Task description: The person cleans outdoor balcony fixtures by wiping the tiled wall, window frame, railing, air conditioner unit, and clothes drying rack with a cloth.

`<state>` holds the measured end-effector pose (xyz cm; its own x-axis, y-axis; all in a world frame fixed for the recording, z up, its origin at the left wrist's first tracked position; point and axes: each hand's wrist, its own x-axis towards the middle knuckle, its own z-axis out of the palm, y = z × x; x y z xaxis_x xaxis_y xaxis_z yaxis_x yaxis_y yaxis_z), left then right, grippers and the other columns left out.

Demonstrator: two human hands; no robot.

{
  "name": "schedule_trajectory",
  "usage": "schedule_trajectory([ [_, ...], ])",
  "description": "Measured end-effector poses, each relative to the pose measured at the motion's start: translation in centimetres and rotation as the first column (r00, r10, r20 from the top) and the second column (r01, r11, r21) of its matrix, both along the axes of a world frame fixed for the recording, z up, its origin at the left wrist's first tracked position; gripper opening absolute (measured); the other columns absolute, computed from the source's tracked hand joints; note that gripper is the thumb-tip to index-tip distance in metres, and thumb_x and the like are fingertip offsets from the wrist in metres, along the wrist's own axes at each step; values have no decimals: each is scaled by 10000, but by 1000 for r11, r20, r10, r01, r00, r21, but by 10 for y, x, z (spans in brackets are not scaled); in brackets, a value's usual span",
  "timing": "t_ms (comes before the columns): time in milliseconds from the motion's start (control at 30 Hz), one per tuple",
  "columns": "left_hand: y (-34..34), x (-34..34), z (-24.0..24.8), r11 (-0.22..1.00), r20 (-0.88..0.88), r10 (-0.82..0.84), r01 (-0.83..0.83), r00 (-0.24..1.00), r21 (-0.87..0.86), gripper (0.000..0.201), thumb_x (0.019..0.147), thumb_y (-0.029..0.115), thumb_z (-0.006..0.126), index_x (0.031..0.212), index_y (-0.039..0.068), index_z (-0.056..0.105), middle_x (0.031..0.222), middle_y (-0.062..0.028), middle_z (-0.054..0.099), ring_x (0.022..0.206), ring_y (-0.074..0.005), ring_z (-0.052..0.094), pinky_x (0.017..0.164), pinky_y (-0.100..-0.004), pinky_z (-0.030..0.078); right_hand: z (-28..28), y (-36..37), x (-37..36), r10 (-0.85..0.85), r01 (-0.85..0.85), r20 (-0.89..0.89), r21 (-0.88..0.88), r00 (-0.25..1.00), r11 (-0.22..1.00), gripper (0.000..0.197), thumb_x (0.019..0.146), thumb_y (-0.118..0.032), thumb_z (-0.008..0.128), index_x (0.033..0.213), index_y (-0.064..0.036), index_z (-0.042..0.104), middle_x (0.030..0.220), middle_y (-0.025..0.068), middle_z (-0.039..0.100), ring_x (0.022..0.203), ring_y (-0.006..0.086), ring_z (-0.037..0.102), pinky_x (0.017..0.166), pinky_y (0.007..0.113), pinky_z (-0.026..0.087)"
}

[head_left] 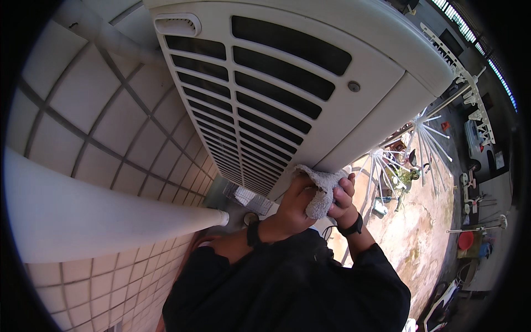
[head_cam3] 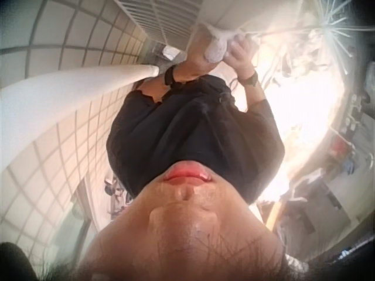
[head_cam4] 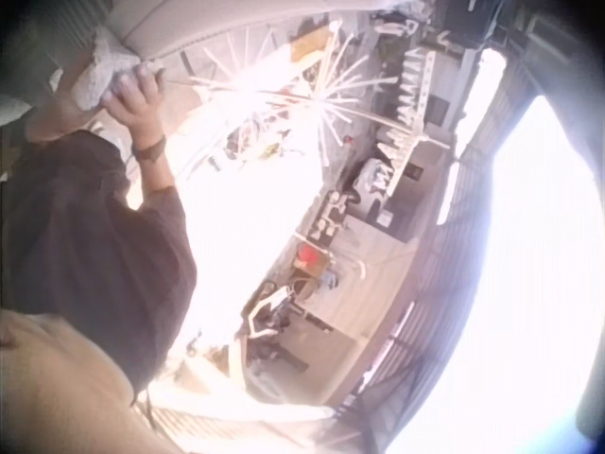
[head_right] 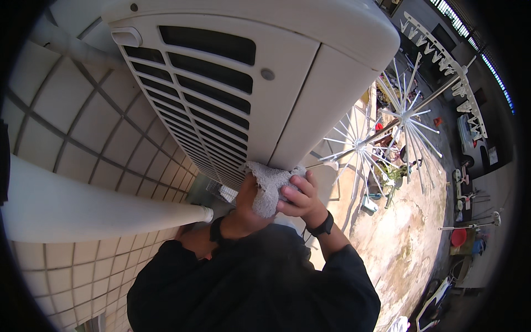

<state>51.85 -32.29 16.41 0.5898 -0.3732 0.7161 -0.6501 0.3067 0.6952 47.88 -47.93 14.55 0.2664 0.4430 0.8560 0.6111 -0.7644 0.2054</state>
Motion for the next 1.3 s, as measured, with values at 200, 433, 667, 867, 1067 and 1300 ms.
schedule_trajectory([
  [200, -3, 19, 27, 993, 257, 10, 20, 966, -115, 385, 635, 67, 714, 996, 34, 584, 1079, -156, 498, 970, -325, 520, 811, -410, 440, 6, 4, 13, -156, 147, 87, 101, 984, 984, 502, 790, -239, 617, 1245, -229, 405, 1312, 72, 350, 1227, 311, 356, 1055, 494, 240],
  [433, 6, 17, -54, 998, 150, 53, -55, 987, 10, 356, 668, 127, 686, 1003, 41, 598, 1023, -139, 557, 922, -315, 561, 826, -384, 450, -71, 17, 8, -67, 64, 18, 124, 998, 990, 418, 780, -185, 626, 1151, -245, 445, 1249, 105, 393, 1175, 321, 398, 1046, 474, 247],
  [667, 18, -2, -125, 996, -183, 43, -27, 982, 88, 434, 776, 260, 618, 1109, 2, 513, 1046, -182, 535, 954, -359, 539, 849, -402, 420, -90, 36, -8, -132, 144, -185, 52, 974, 988, 340, 734, -122, 589, 1052, -238, 559, 1124, 42, 545, 1064, 212, 516, 991, 400, 283],
  [867, 21, -18, -124, 980, -214, 123, -84, 969, 182, 447, 820, 231, 565, 1161, -35, 452, 1105, -195, 496, 1012, -334, 514, 881, -393, 397, -65, 18, -15, -161, 72, -381, -237, 911, 969, 365, 817, -122, 528, 1170, -213, 530, 1256, 20, 501, 1172, 192, 466, 1002, 355, 311],
  [1067, 4, -46, -114, 968, -318, 196, -130, 928, 216, 472, 807, 146, 617, 1189, -40, 412, 1089, -169, 536, 981, -272, 558, 856, -348, 428, -61, -12, -30, 102, -115, -588, 16, 802, 993, 413, 808, -49, 535, 1201, -177, 513, 1290, 67, 464, 1195, 259, 447, 1015, 437, 315],
  [1300, -60, -76, -100, 992, -491, 129, -106, 861, 76, 287, 830, 69, 578, 1077, -62, 514, 1042, -133, 579, 954, -208, 557, 852, -316, 421, -68, -68, -79, 314, 339, -749, 576, 583, 744, 768, 643, -93, 736, 1316, -89, 366, 1312, 149, 416, 1148, 331, 464, 961, 383, 382],
])
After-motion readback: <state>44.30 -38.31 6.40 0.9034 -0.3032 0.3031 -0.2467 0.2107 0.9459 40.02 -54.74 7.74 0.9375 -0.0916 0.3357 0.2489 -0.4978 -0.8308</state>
